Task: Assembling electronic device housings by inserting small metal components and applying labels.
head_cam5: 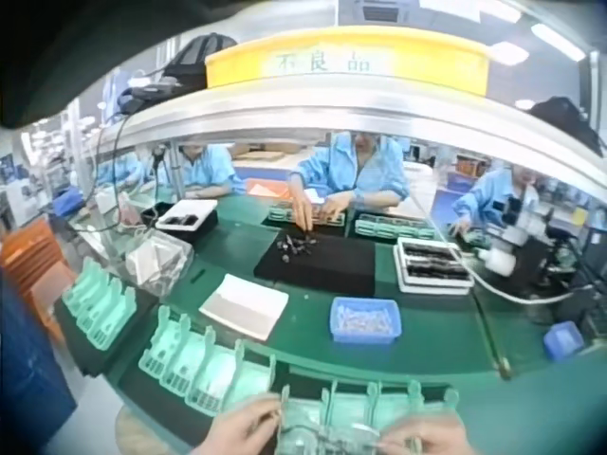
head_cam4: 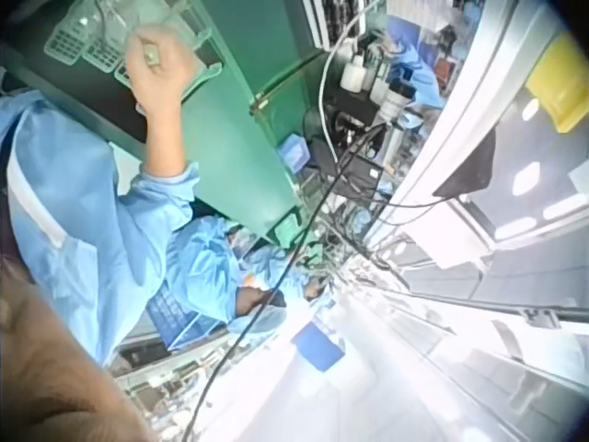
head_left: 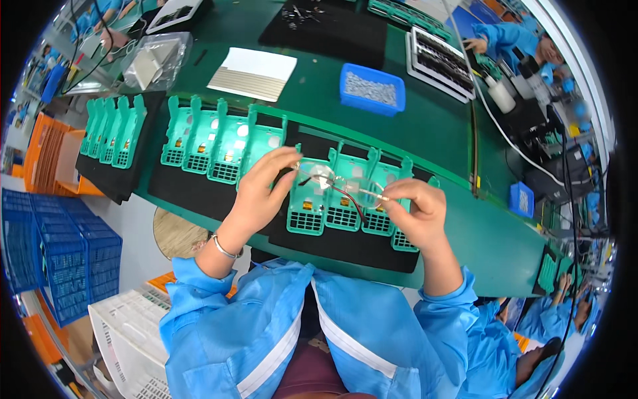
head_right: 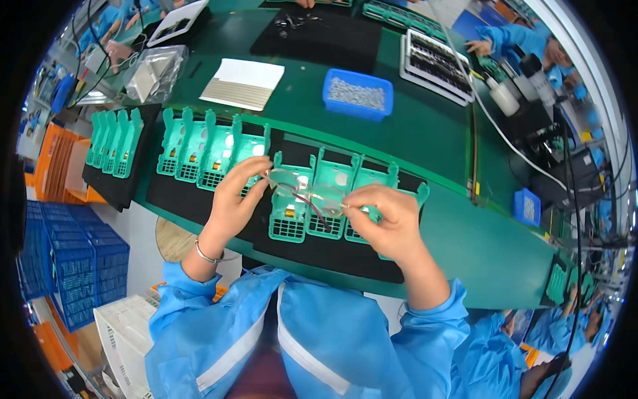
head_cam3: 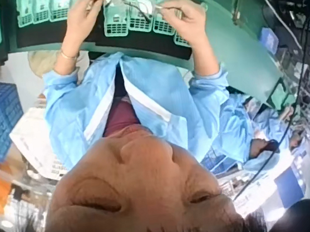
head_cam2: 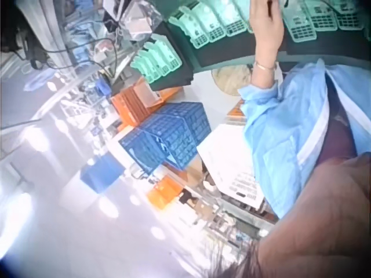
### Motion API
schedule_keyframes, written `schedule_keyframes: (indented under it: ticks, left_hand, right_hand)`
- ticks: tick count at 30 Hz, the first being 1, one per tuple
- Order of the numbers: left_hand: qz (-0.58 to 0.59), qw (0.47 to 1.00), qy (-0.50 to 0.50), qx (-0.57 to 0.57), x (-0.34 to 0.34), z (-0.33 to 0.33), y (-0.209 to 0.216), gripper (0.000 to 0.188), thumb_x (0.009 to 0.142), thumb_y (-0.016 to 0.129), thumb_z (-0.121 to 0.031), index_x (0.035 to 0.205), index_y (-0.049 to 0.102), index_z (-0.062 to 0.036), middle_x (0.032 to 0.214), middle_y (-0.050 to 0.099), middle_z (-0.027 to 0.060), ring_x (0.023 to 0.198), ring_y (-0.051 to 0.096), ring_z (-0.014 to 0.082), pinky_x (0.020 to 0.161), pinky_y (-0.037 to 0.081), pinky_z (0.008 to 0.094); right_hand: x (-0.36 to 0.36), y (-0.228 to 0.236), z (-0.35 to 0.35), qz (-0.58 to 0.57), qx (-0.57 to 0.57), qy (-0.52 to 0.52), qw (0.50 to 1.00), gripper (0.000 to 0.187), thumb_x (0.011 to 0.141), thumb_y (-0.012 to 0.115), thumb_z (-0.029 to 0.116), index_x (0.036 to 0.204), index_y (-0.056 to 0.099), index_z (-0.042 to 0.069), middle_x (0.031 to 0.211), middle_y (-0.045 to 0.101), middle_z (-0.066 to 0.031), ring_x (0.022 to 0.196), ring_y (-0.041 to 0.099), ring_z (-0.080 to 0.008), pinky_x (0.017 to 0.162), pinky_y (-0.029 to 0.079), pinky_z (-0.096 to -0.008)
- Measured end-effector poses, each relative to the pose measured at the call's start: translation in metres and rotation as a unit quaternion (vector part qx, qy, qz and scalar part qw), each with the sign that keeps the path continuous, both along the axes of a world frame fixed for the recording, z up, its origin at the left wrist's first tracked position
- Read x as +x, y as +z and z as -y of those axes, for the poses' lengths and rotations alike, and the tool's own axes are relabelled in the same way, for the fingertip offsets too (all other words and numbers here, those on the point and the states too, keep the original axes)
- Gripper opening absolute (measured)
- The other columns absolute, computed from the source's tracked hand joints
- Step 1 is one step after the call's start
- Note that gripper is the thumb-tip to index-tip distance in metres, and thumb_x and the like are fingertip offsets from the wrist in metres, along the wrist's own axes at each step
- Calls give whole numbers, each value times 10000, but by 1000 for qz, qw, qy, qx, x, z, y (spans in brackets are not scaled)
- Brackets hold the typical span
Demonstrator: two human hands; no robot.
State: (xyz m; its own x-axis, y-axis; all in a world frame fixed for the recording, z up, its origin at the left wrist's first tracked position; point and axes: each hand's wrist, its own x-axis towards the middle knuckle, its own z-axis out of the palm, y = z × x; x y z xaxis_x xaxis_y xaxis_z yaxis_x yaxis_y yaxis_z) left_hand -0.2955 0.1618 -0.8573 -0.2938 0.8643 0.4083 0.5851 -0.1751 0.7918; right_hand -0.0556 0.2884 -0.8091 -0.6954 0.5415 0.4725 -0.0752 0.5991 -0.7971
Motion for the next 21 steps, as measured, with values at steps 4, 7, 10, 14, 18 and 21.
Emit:
schedule_keyframes:
  ticks: [4, 7, 10, 14, 18, 21]
  left_hand:
    - [-26, 997, -72, 6, 20, 1, 7, 228, 817, 589, 51, 1026, 645, -20, 996, 662, 124, 900, 648, 261, 772, 512, 320]
    - [10, 991, -134, -9, 31, 3, 18, 226, 818, 598, 29, 1033, 647, -22, 994, 659, 145, 883, 651, 281, 759, 532, 339]
    - [-45, 990, -135, 6, 42, -2, 14, 200, 814, 633, -7, 1012, 652, -27, 971, 664, 140, 877, 653, 274, 749, 536, 342]
    - [-155, 985, -62, 35, 53, -6, 12, 167, 809, 660, -43, 973, 648, -14, 944, 667, 128, 825, 659, 279, 707, 544, 348]
    - [102, 994, 18, -31, 63, -4, 20, 117, 869, 613, -43, 973, 637, 4, 967, 672, 121, 809, 678, 212, 675, 535, 289]
    - [119, 991, 4, 63, 63, -4, 40, 98, 867, 600, 6, 960, 628, 19, 909, 660, 113, 728, 621, 154, 637, 492, 255]
  right_hand:
    - [34, -15, 6, 12, -38, -33, 999, 119, 755, 673, -38, 856, 647, 18, 821, 685, -103, 727, 668, -183, 632, 515, -270]
    - [51, -22, 5, 31, -63, -76, 995, 125, 760, 670, -34, 873, 647, 14, 824, 684, -110, 734, 670, -180, 636, 519, -269]
    - [57, -24, 5, 36, -151, -106, 982, 96, 766, 673, -14, 855, 650, 15, 835, 683, -87, 732, 673, -168, 631, 527, -283]
    - [51, -13, -7, 135, 119, -104, 978, 78, 767, 703, 56, 807, 642, 29, 823, 670, -81, 701, 663, -203, 592, 520, -287]
    - [44, -10, -11, 160, 210, -168, 950, 60, 771, 686, 20, 816, 647, 32, 824, 670, -88, 690, 655, -215, 585, 520, -301]
    - [50, -11, 0, 34, 125, -198, 972, 88, 780, 682, 5, 860, 651, 25, 854, 669, -99, 675, 644, -214, 589, 515, -297]
